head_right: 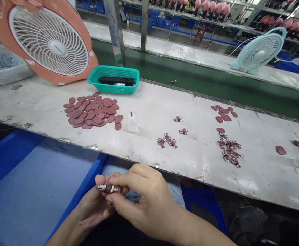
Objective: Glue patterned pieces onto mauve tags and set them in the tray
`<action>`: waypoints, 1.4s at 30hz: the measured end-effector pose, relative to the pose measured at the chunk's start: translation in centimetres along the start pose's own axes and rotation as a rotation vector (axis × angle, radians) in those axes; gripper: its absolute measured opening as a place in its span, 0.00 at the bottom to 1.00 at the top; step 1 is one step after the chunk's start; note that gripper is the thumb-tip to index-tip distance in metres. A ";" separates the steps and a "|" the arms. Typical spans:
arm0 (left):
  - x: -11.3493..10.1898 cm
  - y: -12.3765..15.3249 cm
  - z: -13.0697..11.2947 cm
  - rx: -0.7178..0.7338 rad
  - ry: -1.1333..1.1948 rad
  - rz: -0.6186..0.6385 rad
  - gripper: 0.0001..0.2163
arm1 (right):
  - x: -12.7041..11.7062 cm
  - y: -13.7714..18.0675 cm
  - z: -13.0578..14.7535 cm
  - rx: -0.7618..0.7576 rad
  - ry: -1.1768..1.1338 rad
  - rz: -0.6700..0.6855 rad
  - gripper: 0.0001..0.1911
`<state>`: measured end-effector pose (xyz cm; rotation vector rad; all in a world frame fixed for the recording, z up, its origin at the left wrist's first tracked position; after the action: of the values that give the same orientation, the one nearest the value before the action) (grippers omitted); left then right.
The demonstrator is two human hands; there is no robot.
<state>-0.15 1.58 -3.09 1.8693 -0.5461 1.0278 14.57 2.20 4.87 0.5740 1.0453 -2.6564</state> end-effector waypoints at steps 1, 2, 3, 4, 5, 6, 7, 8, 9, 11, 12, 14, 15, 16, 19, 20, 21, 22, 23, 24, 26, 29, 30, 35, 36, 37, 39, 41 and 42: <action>0.0 0.0 -0.1 0.005 -0.010 0.020 0.20 | 0.1 0.0 0.0 -0.002 -0.008 -0.008 0.11; 0.0 0.0 -0.1 0.008 -0.020 0.044 0.21 | 0.2 0.0 -0.1 -0.005 -0.018 -0.018 0.11; 0.1 0.0 -0.2 0.009 -0.027 0.061 0.22 | 0.3 0.0 -0.1 -0.010 -0.027 -0.030 0.11; 0.0 0.0 -0.3 0.010 -0.031 0.061 0.24 | 0.4 0.0 -0.1 -0.017 -0.025 -0.047 0.11; 0.0 -0.1 -0.3 0.009 -0.033 0.040 0.26 | 0.5 0.0 -0.1 -0.027 -0.006 -0.070 0.11; -0.1 -0.1 -0.4 0.015 -0.035 0.004 0.26 | 0.6 0.0 -0.2 -0.039 0.024 -0.093 0.11; -0.1 -0.1 -0.5 0.029 -0.035 -0.048 0.26 | 0.7 0.0 -0.2 -0.051 0.060 -0.114 0.10; -0.2 -0.1 -0.5 0.052 -0.032 -0.109 0.24 | 0.8 0.0 -0.2 -0.061 0.093 -0.134 0.11; -0.3 0.0 -0.6 0.080 -0.025 -0.171 0.21 | 0.9 0.1 -0.3 -0.069 0.114 -0.155 0.11; -0.4 0.1 -0.8 0.143 -0.003 -0.266 0.17 | 0.9 0.1 -0.5 -0.064 0.104 -0.193 0.13; -0.5 0.2 -0.9 0.172 0.004 -0.294 0.16 | 0.9 0.2 -0.7 -0.047 0.082 -0.212 0.14; -0.8 0.3 -1.1 0.217 0.004 -0.336 0.17 | 0.6 0.4 -1.1 0.009 0.036 -0.248 0.14; -1.1 0.4 -1.1 0.231 0.011 -0.367 0.17 | 0.5 0.6 -1.4 0.044 0.001 -0.259 0.14; -1.5 0.4 -1.1 0.233 0.030 -0.407 0.17 | 0.4 0.8 -1.8 0.090 -0.046 -0.269 0.13; -2.7 0.5 -0.7 0.141 0.133 -0.566 0.13 | 0.5 1.5 -3.2 0.281 -0.252 -0.299 0.09; -3.1 0.5 -0.5 0.096 0.160 -0.607 0.11 | 0.6 1.7 -3.6 0.343 -0.314 -0.309 0.07; -3.4 0.5 -0.3 0.059 0.176 -0.634 0.11 | 0.7 1.9 -3.9 0.389 -0.350 -0.313 0.05; -3.6 0.5 -0.1 0.035 0.184 -0.654 0.10 | 0.9 2.1 -4.2 0.414 -0.358 -0.311 0.04; -3.9 0.5 0.1 0.028 0.186 -0.663 0.09 | 1.0 2.2 -4.3 0.419 -0.345 -0.306 0.03; -4.2 0.4 0.3 0.036 0.184 -0.661 0.09 | 1.2 2.3 -4.4 0.413 -0.320 -0.299 0.03; -4.7 0.1 0.7 0.070 0.171 -0.642 0.08 | 1.7 2.5 -4.3 0.376 -0.260 -0.292 0.03; -4.5 -0.6 1.0 0.104 0.127 -0.590 0.11 | 2.6 2.8 -4.0 0.305 -0.175 -0.316 0.05; -4.0 -0.9 1.0 0.109 0.106 -0.558 0.14 | 3.0 2.9 -4.0 0.281 -0.139 -0.328 0.05; 1.0 -1.9 1.1 0.160 0.058 -0.359 0.18 | 4.8 2.7 -4.2 0.141 0.001 -0.359 0.06; 2.0 -2.0 1.1 0.159 0.068 -0.335 0.19 | 5.1 2.6 -4.4 0.117 0.018 -0.367 0.06; 2.7 -2.1 1.2 0.156 0.079 -0.318 0.20 | 5.2 2.6 -4.6 0.098 0.033 -0.379 0.06; 3.7 -2.1 1.4 0.137 0.090 -0.288 0.22 | 5.2 2.8 -5.0 0.080 0.051 -0.403 0.07; 4.0 -2.0 1.6 0.114 0.078 -0.261 0.22 | 4.9 3.1 -5.3 0.089 0.052 -0.421 0.08; 4.0 -1.8 1.6 0.105 0.057 -0.248 0.21 | 4.7 3.3 -5.5 0.107 0.046 -0.432 0.08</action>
<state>4.06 1.23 -1.12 1.9366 -0.2235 0.9554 13.02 3.32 -2.79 0.4756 1.1562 -3.1008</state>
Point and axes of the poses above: each hand's wrist, its own y-axis away from the middle knuckle, its own x-axis out of the palm, z = x × y, the point moved 2 cm from there along -y, towards the middle knuckle, and after that the axes turned 12 degrees about -x, right-handed, at the moved point
